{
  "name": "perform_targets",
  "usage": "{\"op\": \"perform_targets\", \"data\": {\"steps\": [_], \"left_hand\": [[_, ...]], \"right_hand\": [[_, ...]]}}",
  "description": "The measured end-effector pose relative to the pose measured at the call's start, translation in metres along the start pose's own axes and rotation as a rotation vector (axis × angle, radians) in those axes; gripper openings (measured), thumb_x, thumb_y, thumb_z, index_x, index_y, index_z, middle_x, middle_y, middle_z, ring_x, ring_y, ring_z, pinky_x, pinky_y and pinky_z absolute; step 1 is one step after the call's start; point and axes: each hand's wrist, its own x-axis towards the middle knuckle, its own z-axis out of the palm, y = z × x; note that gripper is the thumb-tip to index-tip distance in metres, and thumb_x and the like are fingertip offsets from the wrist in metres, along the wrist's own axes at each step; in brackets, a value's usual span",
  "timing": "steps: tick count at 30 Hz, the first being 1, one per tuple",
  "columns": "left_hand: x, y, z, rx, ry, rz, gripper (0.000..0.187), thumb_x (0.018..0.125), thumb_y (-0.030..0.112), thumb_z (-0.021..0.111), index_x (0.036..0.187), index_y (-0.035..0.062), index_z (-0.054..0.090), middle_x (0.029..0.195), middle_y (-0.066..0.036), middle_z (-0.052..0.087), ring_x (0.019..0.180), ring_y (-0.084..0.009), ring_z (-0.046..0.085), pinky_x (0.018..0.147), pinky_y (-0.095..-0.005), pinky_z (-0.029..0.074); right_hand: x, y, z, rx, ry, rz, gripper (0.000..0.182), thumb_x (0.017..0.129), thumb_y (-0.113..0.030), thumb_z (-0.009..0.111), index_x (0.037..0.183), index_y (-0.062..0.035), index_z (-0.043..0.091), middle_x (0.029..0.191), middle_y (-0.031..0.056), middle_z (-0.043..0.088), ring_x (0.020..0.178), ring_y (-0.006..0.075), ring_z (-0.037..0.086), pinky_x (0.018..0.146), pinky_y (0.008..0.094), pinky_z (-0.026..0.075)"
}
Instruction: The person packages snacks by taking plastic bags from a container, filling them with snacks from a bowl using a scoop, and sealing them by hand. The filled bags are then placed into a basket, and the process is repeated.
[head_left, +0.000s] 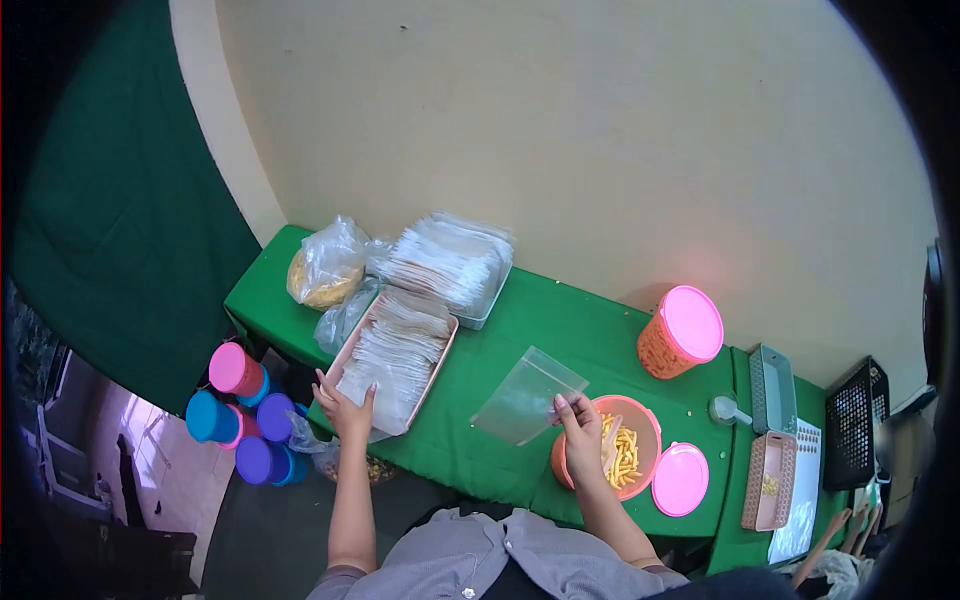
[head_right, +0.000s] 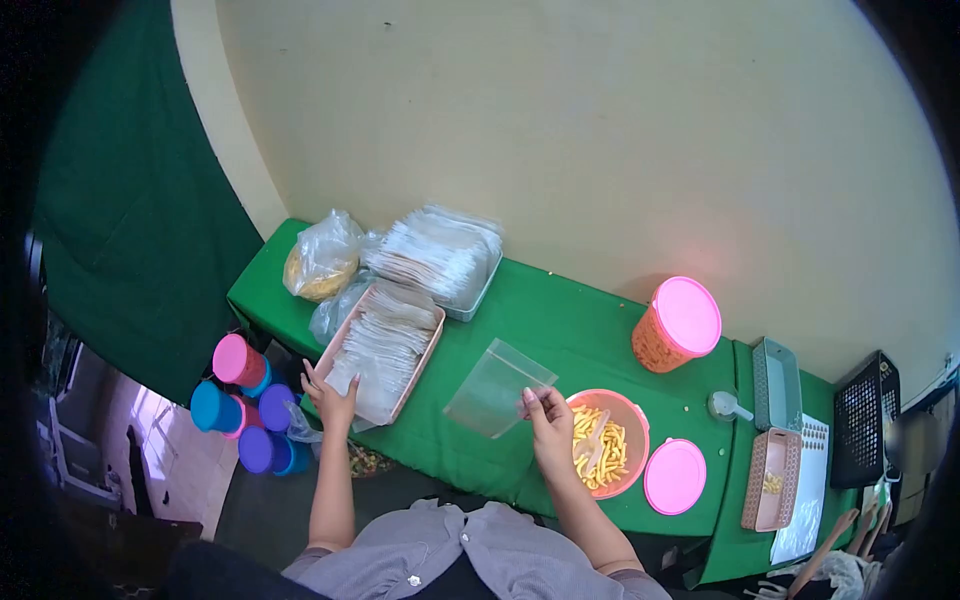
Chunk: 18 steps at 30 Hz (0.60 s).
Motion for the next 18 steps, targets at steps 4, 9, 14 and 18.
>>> {"op": "perform_targets", "data": {"steps": [4, 9, 14, 18], "left_hand": [[-0.031, 0.059, 0.003, -0.361, -0.239, 0.257, 0.103, 0.077, 0.034, 0.075, 0.147, 0.0049, 0.007, 0.145, -0.027, 0.021, 0.136, -0.0375, 0.024, 0.111, -0.0473, 0.022], [-0.084, 0.187, -0.046, -1.281, -0.897, 0.285, 0.104, 0.076, 0.018, 0.078, 0.148, 0.0067, 0.004, 0.134, -0.026, 0.046, 0.126, -0.0303, 0.045, 0.106, -0.0425, 0.034], [-0.125, 0.236, -0.036, -1.293, -1.100, 0.041, 0.086, 0.075, -0.002, 0.075, 0.143, 0.0039, 0.023, 0.098, -0.016, 0.068, 0.092, -0.0169, 0.066, 0.083, -0.0285, 0.051], [-0.170, 0.260, -0.029, -1.055, -0.695, 0.275, 0.058, 0.065, 0.000, 0.083, 0.116, 0.0021, 0.057, 0.074, -0.001, 0.061, 0.070, -0.0078, 0.058, 0.068, -0.0220, 0.048]], "right_hand": [[-0.014, 0.010, -0.005, 0.042, -0.021, 0.026, 0.019, 0.095, -0.022, 0.058, 0.090, -0.0028, 0.061, 0.077, -0.0002, 0.060, 0.072, 0.0074, 0.054, 0.068, 0.0225, 0.042], [-0.024, -0.005, -0.017, -0.040, -0.143, 0.056, 0.020, 0.094, -0.021, 0.059, 0.091, -0.0009, 0.062, 0.075, -0.0011, 0.058, 0.073, 0.0074, 0.053, 0.069, 0.0228, 0.043], [-0.035, -0.018, -0.059, -0.181, -0.037, -0.141, 0.019, 0.092, -0.017, 0.061, 0.101, -0.0006, 0.063, 0.088, 0.0018, 0.059, 0.079, 0.0078, 0.054, 0.071, 0.0227, 0.044], [-0.050, -0.043, -0.115, -0.090, 0.073, -0.133, 0.024, 0.096, -0.014, 0.053, 0.115, -0.0004, 0.056, 0.089, 0.0031, 0.060, 0.078, 0.0078, 0.052, 0.073, 0.0220, 0.043]]}}
